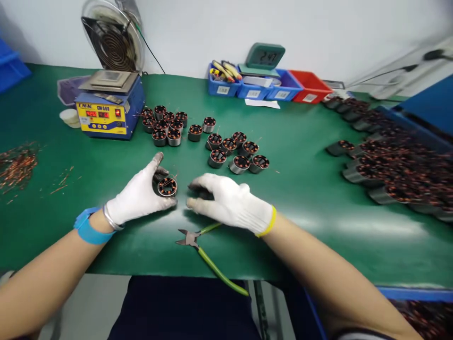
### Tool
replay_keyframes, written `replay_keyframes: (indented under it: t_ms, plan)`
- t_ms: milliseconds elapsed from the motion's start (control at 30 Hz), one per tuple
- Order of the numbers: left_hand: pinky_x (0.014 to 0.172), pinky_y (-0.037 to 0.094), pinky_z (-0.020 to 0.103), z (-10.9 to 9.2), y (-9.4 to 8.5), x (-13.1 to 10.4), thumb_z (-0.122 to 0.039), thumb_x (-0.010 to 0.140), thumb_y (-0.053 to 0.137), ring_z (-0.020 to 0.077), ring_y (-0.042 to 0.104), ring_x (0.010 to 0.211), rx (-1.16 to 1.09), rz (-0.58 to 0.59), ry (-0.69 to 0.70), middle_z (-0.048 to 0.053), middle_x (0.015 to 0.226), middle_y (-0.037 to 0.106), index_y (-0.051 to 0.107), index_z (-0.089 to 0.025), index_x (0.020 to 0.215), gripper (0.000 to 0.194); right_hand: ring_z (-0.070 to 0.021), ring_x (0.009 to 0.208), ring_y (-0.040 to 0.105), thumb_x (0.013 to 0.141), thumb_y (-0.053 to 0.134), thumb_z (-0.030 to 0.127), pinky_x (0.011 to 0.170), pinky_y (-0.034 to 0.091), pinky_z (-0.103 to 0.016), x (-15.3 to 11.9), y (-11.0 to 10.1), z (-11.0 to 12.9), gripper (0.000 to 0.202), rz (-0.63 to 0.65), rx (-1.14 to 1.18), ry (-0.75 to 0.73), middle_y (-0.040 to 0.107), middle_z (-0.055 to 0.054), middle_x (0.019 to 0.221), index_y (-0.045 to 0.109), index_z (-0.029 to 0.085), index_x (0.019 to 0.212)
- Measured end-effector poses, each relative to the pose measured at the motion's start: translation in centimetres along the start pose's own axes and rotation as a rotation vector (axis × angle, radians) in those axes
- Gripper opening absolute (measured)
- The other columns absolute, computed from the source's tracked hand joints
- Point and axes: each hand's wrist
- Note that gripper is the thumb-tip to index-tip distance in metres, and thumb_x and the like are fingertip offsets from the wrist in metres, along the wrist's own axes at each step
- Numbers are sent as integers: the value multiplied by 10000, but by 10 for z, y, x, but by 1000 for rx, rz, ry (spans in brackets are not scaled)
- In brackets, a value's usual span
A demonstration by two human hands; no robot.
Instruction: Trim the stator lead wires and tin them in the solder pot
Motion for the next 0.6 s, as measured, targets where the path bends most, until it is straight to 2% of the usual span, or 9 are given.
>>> replay_keyframes:
  t_ms: [33, 100, 200, 300, 400, 500, 567, 600]
  plan:
    - [890, 573, 424, 2, 3, 0, -427, 594, 782, 253, 690, 929, -37, -45, -34, 122, 1150, 677, 242, -88, 1558, 1155, -229, 974, 638, 865, 598, 609, 668, 372, -274, 10, 2, 3, 476, 2, 36, 33, 698, -48, 1132, 663, 256, 1178]
    - [832, 587, 415, 4, 7, -2, -434, 634, 752, 230, 685, 844, -95, -154, -88, 100, 1056, 688, 363, -86, 1504, 1015, -214, 889, 631, 870, 569, 615, 658, 358, -276, 31, 8, 9, 433, 11, 99, 57, 716, -35, 1041, 676, 249, 1076]
    - [812, 588, 402, 5, 12, -3, -375, 702, 684, 206, 672, 799, -243, -288, -124, 67, 931, 692, 514, -94, 1386, 759, -158, 756, 579, 904, 544, 495, 628, 335, -266, 52, 18, 11, 305, 19, 194, -2, 702, -16, 913, 653, 211, 939]
    - [796, 592, 408, 9, 12, 3, -312, 690, 685, 202, 671, 783, -529, -349, -200, 54, 861, 680, 569, -100, 1269, 627, -131, 683, 520, 890, 569, 413, 601, 313, -259, 54, 21, 8, 239, 39, 238, -15, 669, -2, 825, 649, 189, 916]
    - [787, 596, 406, 21, 3, 13, -213, 631, 711, 184, 666, 741, -821, -459, -299, 30, 852, 662, 554, -159, 1159, 554, -127, 658, 502, 891, 568, 405, 589, 298, -258, 49, 20, 5, 239, 59, 254, 31, 647, 5, 776, 661, 188, 929]
    - [802, 583, 361, 32, -12, 16, -231, 649, 735, 172, 669, 811, -937, -634, -240, 35, 986, 661, 533, -236, 1091, 486, -124, 653, 506, 883, 583, 395, 583, 306, -253, 47, 20, 2, 228, 62, 281, 37, 650, 6, 770, 670, 188, 923]
    - [735, 571, 346, 33, -17, 13, -359, 685, 747, 177, 660, 801, -824, -579, -176, 61, 1068, 661, 511, -247, 1220, 595, -121, 646, 505, 868, 603, 403, 575, 311, -250, 48, 22, 1, 233, 56, 295, 34, 657, 4, 774, 676, 186, 911]
    - [707, 564, 350, 31, -17, 9, -417, 670, 764, 184, 654, 791, -714, -490, -154, 77, 1092, 661, 456, -238, 1341, 759, -119, 647, 507, 863, 609, 409, 573, 315, -248, 49, 22, 0, 238, 56, 305, 25, 661, 3, 778, 678, 186, 907]
Point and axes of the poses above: each hand's wrist, its own x-axis towards the middle knuckle, its own y-axis out of the palm, z = x × y
